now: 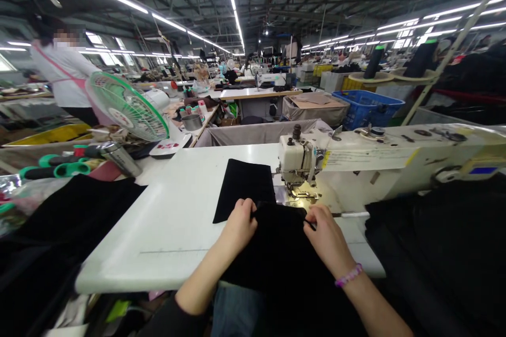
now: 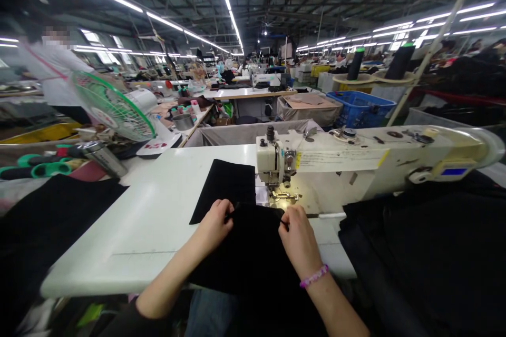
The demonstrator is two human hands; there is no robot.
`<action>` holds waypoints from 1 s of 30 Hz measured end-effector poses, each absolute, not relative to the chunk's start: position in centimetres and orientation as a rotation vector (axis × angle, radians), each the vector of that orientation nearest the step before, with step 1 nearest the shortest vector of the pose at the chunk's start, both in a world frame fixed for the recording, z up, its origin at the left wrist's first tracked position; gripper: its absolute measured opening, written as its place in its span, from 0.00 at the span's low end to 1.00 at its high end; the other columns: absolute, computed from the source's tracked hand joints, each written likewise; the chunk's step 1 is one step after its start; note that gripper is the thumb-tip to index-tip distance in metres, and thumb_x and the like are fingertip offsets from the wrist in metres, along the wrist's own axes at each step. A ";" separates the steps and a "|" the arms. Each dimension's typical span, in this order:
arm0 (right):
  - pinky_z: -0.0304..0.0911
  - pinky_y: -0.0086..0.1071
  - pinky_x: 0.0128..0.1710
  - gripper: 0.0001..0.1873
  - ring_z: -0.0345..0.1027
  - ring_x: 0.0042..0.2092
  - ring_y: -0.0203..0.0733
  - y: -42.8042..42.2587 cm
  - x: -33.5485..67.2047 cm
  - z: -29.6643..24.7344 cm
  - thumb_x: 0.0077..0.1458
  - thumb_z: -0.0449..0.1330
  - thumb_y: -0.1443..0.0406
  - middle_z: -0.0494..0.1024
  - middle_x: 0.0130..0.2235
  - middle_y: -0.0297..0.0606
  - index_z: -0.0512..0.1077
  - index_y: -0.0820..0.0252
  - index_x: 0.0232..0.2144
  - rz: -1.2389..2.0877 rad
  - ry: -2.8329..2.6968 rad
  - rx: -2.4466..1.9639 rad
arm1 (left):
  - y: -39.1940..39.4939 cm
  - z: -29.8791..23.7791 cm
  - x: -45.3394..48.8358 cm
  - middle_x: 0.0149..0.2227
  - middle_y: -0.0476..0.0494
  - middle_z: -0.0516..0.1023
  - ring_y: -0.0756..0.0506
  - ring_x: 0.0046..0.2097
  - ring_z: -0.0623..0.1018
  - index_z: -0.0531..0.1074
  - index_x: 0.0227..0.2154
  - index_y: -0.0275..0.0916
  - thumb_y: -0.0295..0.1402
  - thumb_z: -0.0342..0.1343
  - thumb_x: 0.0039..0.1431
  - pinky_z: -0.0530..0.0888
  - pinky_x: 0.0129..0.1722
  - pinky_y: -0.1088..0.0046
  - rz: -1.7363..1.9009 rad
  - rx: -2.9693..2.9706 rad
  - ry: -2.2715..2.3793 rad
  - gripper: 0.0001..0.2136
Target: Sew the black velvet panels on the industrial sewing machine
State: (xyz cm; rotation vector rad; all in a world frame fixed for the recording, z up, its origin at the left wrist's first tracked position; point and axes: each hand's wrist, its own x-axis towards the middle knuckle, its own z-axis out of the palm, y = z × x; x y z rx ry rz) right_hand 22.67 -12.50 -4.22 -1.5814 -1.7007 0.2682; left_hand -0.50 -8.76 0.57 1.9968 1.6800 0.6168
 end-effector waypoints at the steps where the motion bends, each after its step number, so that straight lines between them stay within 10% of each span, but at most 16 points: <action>1: 0.64 0.39 0.41 0.06 0.68 0.40 0.47 -12.6 22.8 -4.3 0.48 0.53 0.70 0.72 0.38 0.42 0.62 0.54 0.26 0.316 -1.665 -1.576 | -8.6 0.5 -0.6 0.36 0.47 0.65 0.48 0.34 0.69 0.65 0.29 0.39 0.15 0.51 0.47 0.68 0.38 0.71 0.639 1.968 1.657 0.12; 9: 0.64 0.40 0.38 0.03 0.67 0.34 0.45 -13.2 23.8 -4.2 0.45 0.56 0.64 0.77 0.38 0.40 0.64 0.54 0.22 0.537 -1.554 -1.605 | -9.3 0.7 -2.3 0.20 0.57 0.62 0.53 0.23 0.63 0.71 0.30 0.38 0.22 0.52 0.42 0.58 0.25 0.77 0.843 1.573 1.326 0.10; 14: 0.62 0.45 0.51 0.07 0.69 0.50 0.53 -13.7 23.2 -3.3 0.44 0.61 0.60 0.76 0.47 0.45 0.67 0.56 0.22 0.648 -1.357 -1.484 | -10.9 2.4 -2.3 0.32 0.47 0.78 0.47 0.36 0.75 0.76 0.35 0.37 0.27 0.57 0.48 0.69 0.38 0.74 1.012 1.424 1.219 0.10; 21: 0.67 0.44 0.49 0.17 0.75 0.43 0.51 -14.7 22.4 -0.5 0.43 0.70 0.58 0.81 0.37 0.41 0.77 0.60 0.36 1.409 -0.861 -1.098 | -13.0 4.8 -2.5 0.32 0.47 0.80 0.48 0.35 0.76 0.78 0.34 0.39 0.41 0.63 0.54 0.71 0.37 0.74 1.243 1.250 1.196 0.11; 30: 0.61 0.40 0.59 0.26 0.68 0.57 0.55 -16.7 24.3 -1.1 0.44 0.69 0.50 0.78 0.51 0.40 0.79 0.58 0.42 0.754 -0.840 -1.389 | -14.8 7.2 -1.6 0.42 0.43 0.82 0.43 0.46 0.78 0.83 0.32 0.41 0.38 0.66 0.52 0.72 0.49 0.71 1.470 1.159 1.173 0.08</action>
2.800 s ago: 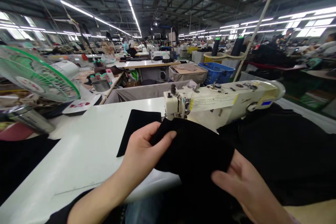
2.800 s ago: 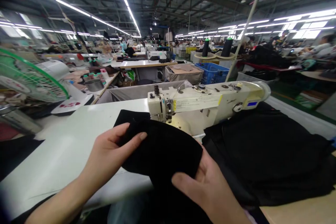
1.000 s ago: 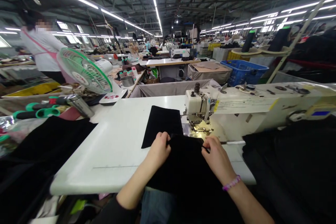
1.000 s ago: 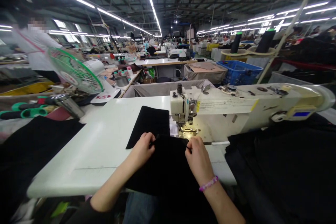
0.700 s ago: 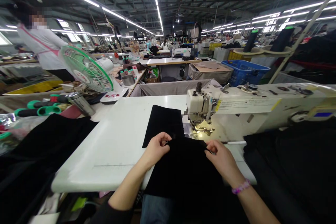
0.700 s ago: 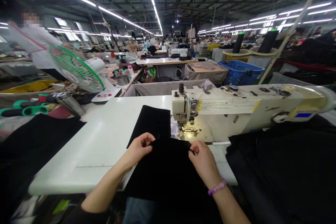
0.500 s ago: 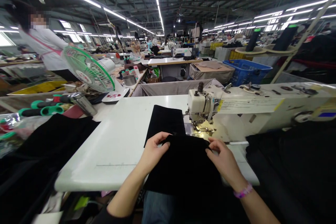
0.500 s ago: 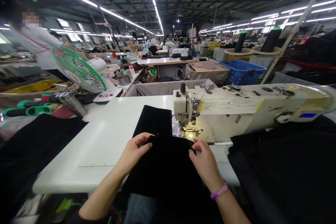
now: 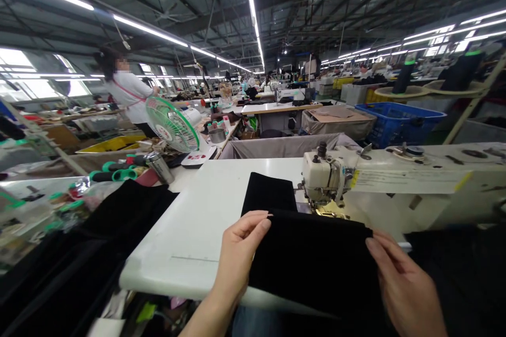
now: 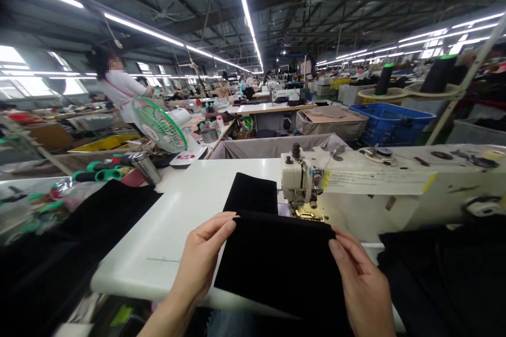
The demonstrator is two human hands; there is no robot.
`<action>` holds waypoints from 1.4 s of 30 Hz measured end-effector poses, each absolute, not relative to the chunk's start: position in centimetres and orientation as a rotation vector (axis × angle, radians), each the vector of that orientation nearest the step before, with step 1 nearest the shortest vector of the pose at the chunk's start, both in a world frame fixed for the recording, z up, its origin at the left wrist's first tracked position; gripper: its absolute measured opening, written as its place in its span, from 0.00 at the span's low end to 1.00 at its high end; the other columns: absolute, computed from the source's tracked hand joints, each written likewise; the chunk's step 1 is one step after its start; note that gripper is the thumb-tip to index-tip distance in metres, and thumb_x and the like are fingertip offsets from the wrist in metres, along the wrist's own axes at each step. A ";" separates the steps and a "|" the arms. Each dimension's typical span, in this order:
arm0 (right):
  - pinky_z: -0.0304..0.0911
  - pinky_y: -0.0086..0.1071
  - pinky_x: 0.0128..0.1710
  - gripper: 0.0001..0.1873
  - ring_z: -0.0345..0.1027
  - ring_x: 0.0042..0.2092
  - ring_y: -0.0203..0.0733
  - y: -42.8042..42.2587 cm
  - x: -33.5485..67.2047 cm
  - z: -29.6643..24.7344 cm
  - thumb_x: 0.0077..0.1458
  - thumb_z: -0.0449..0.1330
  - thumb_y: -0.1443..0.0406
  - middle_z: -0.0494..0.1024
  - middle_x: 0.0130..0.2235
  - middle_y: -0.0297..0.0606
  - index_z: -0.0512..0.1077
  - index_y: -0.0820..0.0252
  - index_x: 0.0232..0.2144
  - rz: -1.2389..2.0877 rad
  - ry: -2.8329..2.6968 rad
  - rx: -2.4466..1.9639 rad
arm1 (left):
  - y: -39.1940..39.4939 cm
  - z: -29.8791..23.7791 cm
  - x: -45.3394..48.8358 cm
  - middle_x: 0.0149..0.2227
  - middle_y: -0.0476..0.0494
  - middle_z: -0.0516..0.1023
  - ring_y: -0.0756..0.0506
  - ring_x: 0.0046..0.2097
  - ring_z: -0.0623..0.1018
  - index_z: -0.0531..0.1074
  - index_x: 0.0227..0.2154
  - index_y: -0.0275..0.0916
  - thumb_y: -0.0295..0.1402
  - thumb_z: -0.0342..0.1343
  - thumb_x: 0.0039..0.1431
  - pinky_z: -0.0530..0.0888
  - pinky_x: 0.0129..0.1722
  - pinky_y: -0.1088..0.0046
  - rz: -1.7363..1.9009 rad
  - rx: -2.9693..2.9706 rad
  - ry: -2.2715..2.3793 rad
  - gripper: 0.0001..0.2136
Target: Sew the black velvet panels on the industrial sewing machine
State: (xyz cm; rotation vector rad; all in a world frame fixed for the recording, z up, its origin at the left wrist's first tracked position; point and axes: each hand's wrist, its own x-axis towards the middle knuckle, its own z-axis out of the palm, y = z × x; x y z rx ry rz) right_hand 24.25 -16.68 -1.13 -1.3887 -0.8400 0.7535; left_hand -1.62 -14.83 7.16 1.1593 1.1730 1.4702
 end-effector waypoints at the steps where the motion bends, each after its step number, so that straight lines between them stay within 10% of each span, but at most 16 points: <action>1: 0.61 0.40 0.60 0.25 0.67 0.57 0.55 -16.9 24.4 -1.1 0.44 0.69 0.50 0.78 0.53 0.40 0.79 0.57 0.41 0.724 -0.848 -1.379 | -14.9 7.3 -1.4 0.41 0.42 0.82 0.43 0.46 0.78 0.83 0.31 0.40 0.37 0.66 0.51 0.72 0.49 0.70 1.493 1.126 1.168 0.07; 17: 0.72 0.25 0.43 0.25 0.74 0.49 0.48 -17.8 24.0 2.0 0.26 0.77 0.55 0.82 0.39 0.37 0.80 0.57 0.31 0.933 -0.484 -1.204 | -15.0 7.5 -0.9 0.34 0.46 0.80 0.50 0.37 0.75 0.79 0.25 0.37 0.36 0.72 0.40 0.71 0.40 0.77 1.537 0.935 1.167 0.11; 29: 0.66 0.33 0.45 0.12 0.72 0.42 0.41 -18.0 23.0 3.7 0.42 0.73 0.58 0.79 0.38 0.36 0.78 0.57 0.28 0.933 -0.710 -1.012 | -14.2 7.5 -1.6 0.27 0.51 0.77 0.52 0.35 0.75 0.70 0.19 0.37 0.36 0.77 0.19 0.72 0.35 0.87 1.565 0.695 1.258 0.23; 42: 0.68 0.31 0.40 0.17 0.72 0.37 0.39 -17.2 22.8 3.2 0.42 0.73 0.55 0.80 0.33 0.36 0.79 0.59 0.32 0.936 -0.674 -1.060 | -15.1 7.5 -1.6 0.31 0.53 0.77 0.63 0.14 0.57 0.66 0.20 0.35 0.40 0.75 0.29 0.53 0.12 0.87 1.509 0.829 1.307 0.23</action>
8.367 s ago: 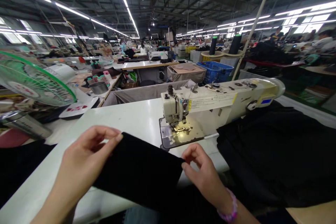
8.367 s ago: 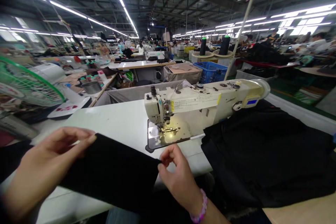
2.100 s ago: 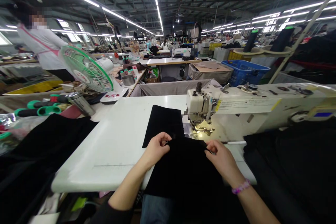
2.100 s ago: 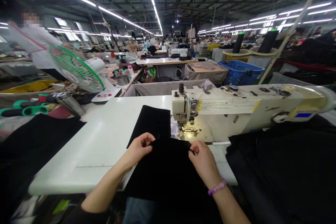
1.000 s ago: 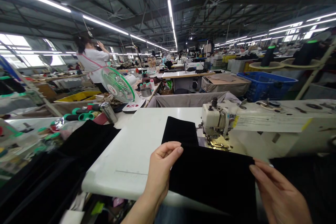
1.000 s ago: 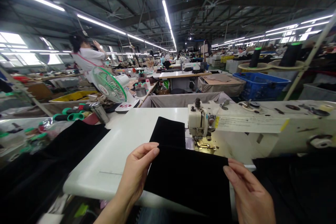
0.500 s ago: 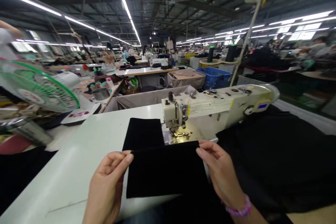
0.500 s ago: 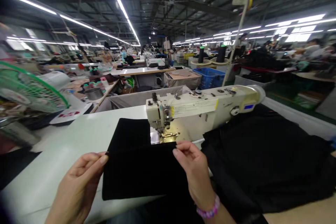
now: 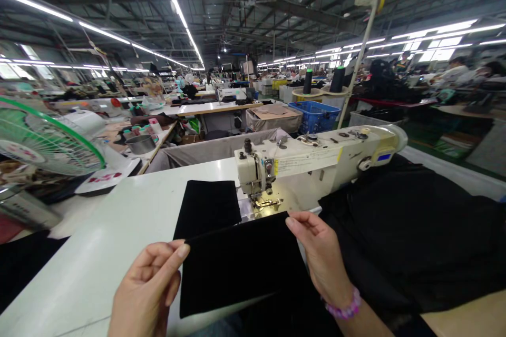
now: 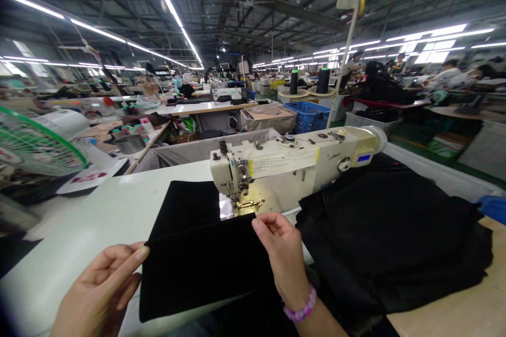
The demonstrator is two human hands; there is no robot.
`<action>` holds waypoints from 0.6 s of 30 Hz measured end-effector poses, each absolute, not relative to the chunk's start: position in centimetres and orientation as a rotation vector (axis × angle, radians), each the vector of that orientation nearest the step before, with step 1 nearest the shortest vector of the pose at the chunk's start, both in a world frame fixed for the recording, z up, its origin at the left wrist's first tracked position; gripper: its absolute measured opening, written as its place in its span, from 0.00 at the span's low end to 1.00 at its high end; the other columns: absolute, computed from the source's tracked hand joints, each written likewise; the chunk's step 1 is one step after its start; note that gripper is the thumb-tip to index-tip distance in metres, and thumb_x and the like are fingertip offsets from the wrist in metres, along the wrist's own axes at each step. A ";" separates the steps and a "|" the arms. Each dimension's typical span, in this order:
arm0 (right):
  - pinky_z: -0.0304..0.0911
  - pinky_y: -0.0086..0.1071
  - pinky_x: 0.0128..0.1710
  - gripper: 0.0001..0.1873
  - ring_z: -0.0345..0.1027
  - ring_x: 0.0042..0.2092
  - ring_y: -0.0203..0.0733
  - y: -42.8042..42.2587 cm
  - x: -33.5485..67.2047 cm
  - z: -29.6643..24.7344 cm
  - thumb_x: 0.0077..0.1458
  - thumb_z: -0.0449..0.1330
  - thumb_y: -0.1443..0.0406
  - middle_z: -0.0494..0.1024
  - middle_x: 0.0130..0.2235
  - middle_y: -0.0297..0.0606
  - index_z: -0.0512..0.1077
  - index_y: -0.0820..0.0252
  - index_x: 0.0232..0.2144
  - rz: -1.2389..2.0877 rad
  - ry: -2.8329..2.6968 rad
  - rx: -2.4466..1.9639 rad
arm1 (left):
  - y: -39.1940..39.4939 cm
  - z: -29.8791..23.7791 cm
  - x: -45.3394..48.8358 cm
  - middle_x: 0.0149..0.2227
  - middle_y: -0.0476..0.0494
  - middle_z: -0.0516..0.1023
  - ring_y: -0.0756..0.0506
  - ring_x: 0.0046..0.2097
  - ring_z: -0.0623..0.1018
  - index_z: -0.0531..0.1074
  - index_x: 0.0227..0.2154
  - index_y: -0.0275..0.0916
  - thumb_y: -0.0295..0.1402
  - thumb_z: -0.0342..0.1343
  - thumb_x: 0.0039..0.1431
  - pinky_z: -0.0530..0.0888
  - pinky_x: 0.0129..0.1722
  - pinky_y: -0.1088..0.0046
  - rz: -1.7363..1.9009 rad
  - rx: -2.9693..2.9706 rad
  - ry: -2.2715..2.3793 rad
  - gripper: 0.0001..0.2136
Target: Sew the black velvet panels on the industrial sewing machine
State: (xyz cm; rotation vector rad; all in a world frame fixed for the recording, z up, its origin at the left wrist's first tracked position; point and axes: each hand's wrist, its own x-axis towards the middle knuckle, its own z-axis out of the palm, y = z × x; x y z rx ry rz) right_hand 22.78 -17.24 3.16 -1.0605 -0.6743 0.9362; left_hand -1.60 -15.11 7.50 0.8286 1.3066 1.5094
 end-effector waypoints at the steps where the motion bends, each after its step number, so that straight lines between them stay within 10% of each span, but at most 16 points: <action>1: 0.68 0.31 0.39 0.17 0.72 0.36 0.39 -17.2 22.7 3.1 0.43 0.73 0.55 0.80 0.32 0.36 0.79 0.59 0.31 0.927 -0.683 -1.075 | -15.1 7.4 -1.7 0.32 0.53 0.77 0.64 0.14 0.55 0.66 0.20 0.35 0.40 0.75 0.30 0.52 0.12 0.87 1.500 0.831 1.315 0.23; 9: 0.68 0.29 0.35 0.11 0.70 0.33 0.37 -16.5 22.8 2.1 0.52 0.66 0.58 0.75 0.30 0.34 0.72 0.58 0.30 0.723 -0.859 -1.114 | -14.6 6.2 -2.8 0.30 0.50 0.76 0.50 0.31 0.77 0.73 0.23 0.38 0.40 0.75 0.26 0.78 0.32 0.79 1.459 0.923 1.355 0.21; 18: 0.67 0.23 0.34 0.12 0.71 0.31 0.33 -21.8 21.4 2.1 0.51 0.55 0.77 0.73 0.29 0.30 0.68 0.55 0.34 0.506 -1.784 -0.873 | -11.3 14.5 -2.6 0.35 0.47 0.79 0.45 0.34 0.76 0.72 0.28 0.43 0.38 0.59 0.52 0.70 0.32 0.71 1.184 2.124 1.509 0.05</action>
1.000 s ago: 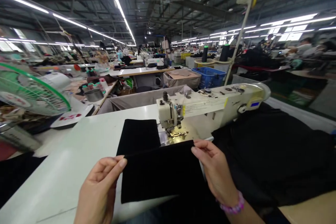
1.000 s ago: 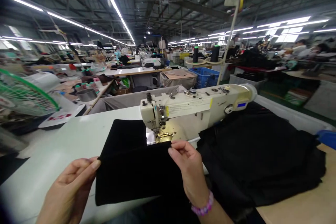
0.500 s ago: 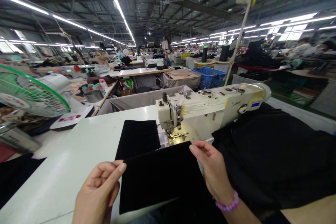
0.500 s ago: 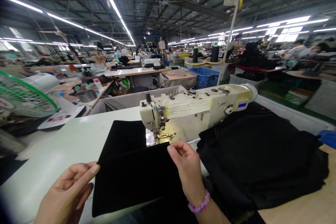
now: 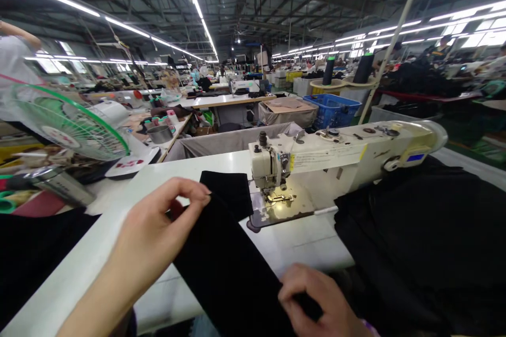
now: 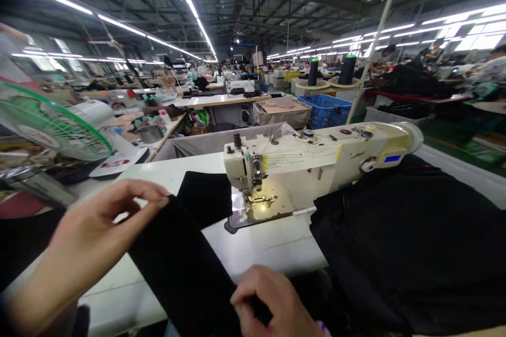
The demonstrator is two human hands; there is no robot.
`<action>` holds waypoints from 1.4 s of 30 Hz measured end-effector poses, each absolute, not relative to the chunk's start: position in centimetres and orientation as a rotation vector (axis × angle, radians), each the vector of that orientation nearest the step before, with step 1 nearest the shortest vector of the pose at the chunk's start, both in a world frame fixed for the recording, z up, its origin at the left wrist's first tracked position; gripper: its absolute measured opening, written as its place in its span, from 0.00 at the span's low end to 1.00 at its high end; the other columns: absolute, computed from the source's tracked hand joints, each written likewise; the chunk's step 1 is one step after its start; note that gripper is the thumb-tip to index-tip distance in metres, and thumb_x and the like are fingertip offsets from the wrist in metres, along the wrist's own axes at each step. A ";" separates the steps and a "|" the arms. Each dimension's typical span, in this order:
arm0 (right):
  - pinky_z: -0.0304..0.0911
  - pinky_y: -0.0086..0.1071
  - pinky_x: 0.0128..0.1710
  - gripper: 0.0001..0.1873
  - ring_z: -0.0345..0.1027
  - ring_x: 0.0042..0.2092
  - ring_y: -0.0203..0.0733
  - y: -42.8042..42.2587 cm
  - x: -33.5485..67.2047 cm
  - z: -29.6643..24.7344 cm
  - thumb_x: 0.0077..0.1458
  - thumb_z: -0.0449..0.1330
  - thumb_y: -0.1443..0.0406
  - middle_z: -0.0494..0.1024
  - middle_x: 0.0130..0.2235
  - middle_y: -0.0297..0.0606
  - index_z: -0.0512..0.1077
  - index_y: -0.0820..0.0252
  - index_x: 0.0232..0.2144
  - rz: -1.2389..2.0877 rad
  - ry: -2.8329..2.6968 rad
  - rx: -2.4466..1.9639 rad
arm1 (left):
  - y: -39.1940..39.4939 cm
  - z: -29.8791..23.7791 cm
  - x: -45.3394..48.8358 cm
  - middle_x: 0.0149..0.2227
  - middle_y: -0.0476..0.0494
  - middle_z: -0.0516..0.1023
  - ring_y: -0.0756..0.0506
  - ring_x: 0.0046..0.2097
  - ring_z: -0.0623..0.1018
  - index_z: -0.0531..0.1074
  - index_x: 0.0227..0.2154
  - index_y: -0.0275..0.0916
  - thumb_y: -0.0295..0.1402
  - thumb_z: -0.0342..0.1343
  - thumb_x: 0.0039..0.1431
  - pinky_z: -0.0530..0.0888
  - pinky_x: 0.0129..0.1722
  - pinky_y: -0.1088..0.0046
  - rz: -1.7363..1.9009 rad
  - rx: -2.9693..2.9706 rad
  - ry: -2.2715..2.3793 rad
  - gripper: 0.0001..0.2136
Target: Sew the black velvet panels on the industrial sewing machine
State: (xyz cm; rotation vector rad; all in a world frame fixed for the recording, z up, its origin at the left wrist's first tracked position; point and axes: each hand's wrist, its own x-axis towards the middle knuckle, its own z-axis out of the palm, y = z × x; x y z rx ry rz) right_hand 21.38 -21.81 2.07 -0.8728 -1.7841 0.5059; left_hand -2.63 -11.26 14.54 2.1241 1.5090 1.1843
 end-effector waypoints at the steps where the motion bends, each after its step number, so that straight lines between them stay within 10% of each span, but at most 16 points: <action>1: 0.67 0.22 0.32 0.14 0.71 0.30 0.32 -22.3 21.2 1.6 0.51 0.55 0.78 0.74 0.29 0.30 0.68 0.55 0.35 0.521 -1.819 -0.840 | -10.1 14.5 -1.5 0.32 0.48 0.78 0.45 0.33 0.75 0.72 0.28 0.43 0.35 0.57 0.53 0.69 0.32 0.71 1.042 2.241 1.440 0.03; 11: 0.74 0.29 0.40 0.17 0.78 0.37 0.41 -22.9 24.1 -5.1 0.61 0.49 0.77 0.82 0.36 0.41 0.69 0.62 0.48 -0.038 -2.075 -0.973 | -2.2 0.3 6.3 0.23 0.52 0.69 0.49 0.27 0.69 0.63 0.20 0.40 0.22 0.56 0.47 0.63 0.29 0.74 0.593 2.204 1.257 0.09; 33: 0.71 0.40 0.41 0.15 0.73 0.39 0.45 -19.9 22.8 -4.0 0.55 0.51 0.77 0.78 0.36 0.42 0.72 0.62 0.42 -0.048 -2.027 -1.057 | 2.8 -1.3 6.8 0.25 0.51 0.72 0.49 0.27 0.71 0.67 0.28 0.38 0.30 0.59 0.48 0.65 0.26 0.75 0.661 2.157 1.259 0.06; 42: 0.71 0.43 0.50 0.18 0.73 0.44 0.46 -20.0 23.0 -3.9 0.53 0.51 0.78 0.78 0.41 0.44 0.72 0.63 0.44 0.028 -2.049 -1.023 | 3.6 -0.4 -3.3 0.48 0.36 0.79 0.38 0.52 0.75 0.75 0.35 0.39 0.46 0.46 0.59 0.66 0.58 0.58 0.717 2.317 1.333 0.17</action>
